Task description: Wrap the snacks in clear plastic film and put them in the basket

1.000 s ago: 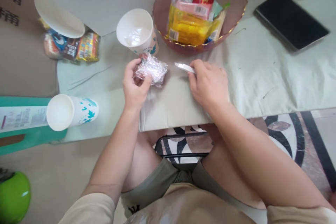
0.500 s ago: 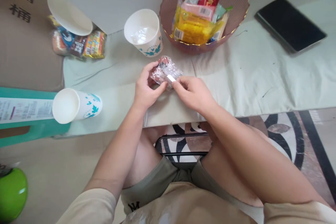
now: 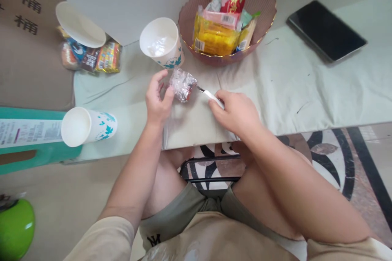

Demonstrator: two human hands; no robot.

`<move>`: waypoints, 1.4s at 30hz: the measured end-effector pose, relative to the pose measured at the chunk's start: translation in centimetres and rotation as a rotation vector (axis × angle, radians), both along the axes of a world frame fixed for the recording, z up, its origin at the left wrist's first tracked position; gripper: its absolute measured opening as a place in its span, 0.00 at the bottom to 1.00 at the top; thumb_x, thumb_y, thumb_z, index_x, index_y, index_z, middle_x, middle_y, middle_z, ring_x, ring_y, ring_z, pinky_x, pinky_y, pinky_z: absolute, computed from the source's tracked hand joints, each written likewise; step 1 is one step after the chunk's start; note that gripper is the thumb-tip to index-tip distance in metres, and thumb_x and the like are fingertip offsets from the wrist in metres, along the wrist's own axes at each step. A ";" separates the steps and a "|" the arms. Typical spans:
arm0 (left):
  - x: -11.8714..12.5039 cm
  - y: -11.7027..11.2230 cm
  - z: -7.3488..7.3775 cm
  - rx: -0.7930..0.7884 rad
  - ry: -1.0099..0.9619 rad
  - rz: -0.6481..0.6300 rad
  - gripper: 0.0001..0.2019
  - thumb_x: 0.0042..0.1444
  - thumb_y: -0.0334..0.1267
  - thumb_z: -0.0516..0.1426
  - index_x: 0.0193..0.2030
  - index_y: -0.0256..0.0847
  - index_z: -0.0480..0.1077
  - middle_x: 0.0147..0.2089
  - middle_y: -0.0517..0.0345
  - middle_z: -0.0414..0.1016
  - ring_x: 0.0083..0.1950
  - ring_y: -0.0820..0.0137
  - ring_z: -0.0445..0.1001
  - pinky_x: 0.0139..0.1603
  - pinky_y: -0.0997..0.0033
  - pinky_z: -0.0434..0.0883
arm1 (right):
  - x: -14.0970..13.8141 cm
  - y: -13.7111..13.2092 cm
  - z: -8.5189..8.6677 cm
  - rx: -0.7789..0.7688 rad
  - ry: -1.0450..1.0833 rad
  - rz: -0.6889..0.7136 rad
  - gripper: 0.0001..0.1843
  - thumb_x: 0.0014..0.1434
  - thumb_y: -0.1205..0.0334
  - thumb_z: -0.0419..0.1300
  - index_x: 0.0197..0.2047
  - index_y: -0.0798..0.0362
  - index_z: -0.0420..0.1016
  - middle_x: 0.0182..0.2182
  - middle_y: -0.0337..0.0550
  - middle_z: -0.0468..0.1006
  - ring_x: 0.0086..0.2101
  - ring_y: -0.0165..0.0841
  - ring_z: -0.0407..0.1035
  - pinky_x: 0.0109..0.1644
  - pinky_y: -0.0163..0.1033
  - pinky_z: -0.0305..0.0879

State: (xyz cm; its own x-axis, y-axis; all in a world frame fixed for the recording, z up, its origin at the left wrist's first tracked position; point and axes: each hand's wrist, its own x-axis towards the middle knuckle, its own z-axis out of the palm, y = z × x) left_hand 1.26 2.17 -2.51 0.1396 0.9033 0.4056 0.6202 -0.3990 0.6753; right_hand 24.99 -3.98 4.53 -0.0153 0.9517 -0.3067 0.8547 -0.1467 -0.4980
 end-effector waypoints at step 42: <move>-1.3 -0.3 0.1 -0.315 -0.347 0.177 0.12 0.56 0.32 0.54 0.47 0.49 0.66 0.34 0.61 0.69 0.24 0.76 0.69 0.21 0.75 0.67 | -0.9 1.8 -3.0 0.498 0.322 0.100 0.16 0.60 0.67 0.52 0.47 0.49 0.78 0.40 0.50 0.78 0.45 0.44 0.72 0.52 0.50 0.68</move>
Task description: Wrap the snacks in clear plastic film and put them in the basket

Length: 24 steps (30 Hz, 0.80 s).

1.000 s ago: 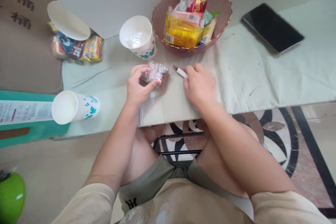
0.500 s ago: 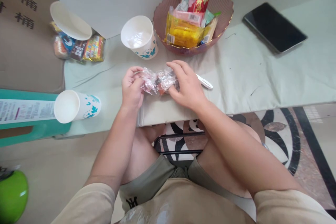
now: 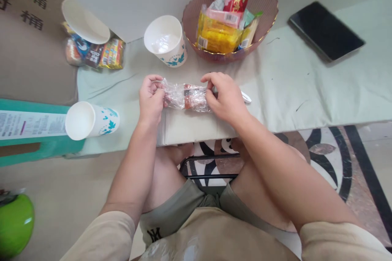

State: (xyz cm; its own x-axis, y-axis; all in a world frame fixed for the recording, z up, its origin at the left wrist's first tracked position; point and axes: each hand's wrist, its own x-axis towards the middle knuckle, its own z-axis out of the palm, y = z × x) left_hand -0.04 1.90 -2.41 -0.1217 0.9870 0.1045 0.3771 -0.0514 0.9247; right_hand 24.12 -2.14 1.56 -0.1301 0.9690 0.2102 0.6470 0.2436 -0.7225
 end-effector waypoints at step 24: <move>-2.1 -0.3 1.5 0.255 0.491 -0.208 0.12 0.57 0.37 0.60 0.48 0.46 0.77 0.60 0.48 0.76 0.65 0.56 0.74 0.70 0.53 0.68 | 0.7 -0.3 0.2 0.140 -0.055 0.106 0.21 0.59 0.55 0.57 0.55 0.51 0.75 0.50 0.54 0.80 0.53 0.49 0.72 0.60 0.55 0.63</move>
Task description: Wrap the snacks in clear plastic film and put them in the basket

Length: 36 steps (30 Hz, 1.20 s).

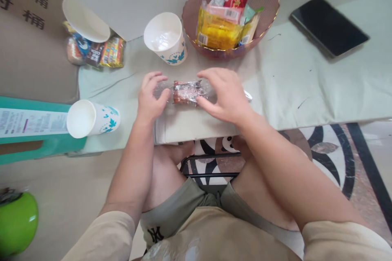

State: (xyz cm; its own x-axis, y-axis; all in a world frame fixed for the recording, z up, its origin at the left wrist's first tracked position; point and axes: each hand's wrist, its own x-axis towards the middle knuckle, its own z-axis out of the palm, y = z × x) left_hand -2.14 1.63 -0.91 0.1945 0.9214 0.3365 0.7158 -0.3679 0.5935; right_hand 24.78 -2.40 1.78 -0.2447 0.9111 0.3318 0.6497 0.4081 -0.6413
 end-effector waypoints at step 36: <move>-0.2 -5.5 4.6 -0.308 0.030 0.039 0.06 0.58 0.39 0.60 0.35 0.42 0.79 0.24 0.61 0.75 0.25 0.71 0.74 0.32 0.70 0.72 | -2.5 -0.7 -0.1 -0.024 -0.118 0.121 0.17 0.64 0.64 0.53 0.48 0.50 0.81 0.46 0.49 0.83 0.46 0.43 0.76 0.51 0.47 0.69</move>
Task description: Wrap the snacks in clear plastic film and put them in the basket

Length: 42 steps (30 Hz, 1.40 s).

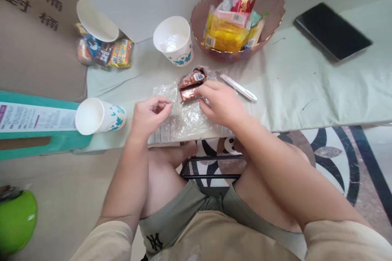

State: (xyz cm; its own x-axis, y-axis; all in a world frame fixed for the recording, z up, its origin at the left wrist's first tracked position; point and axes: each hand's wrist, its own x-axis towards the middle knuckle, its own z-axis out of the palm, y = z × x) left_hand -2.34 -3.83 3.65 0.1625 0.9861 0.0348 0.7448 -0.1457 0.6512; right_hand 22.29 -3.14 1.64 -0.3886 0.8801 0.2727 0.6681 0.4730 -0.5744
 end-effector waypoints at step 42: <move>2.8 6.8 -0.6 -0.509 -1.069 0.576 0.14 0.51 0.37 0.60 0.23 0.41 0.57 0.24 0.59 0.77 0.12 0.83 0.58 0.12 0.81 0.41 | 2.9 6.0 2.0 0.599 0.717 -0.459 0.18 0.65 0.58 0.50 0.57 0.44 0.66 0.53 0.45 0.76 0.55 0.40 0.75 0.65 0.52 0.70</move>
State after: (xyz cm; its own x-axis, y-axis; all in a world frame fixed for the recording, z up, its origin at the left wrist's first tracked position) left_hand 0.51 3.01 3.05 -0.1587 0.8451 -0.5105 -0.2958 0.4526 0.8412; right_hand 25.20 2.89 3.69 0.3753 0.5468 0.7484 0.4507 0.5980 -0.6628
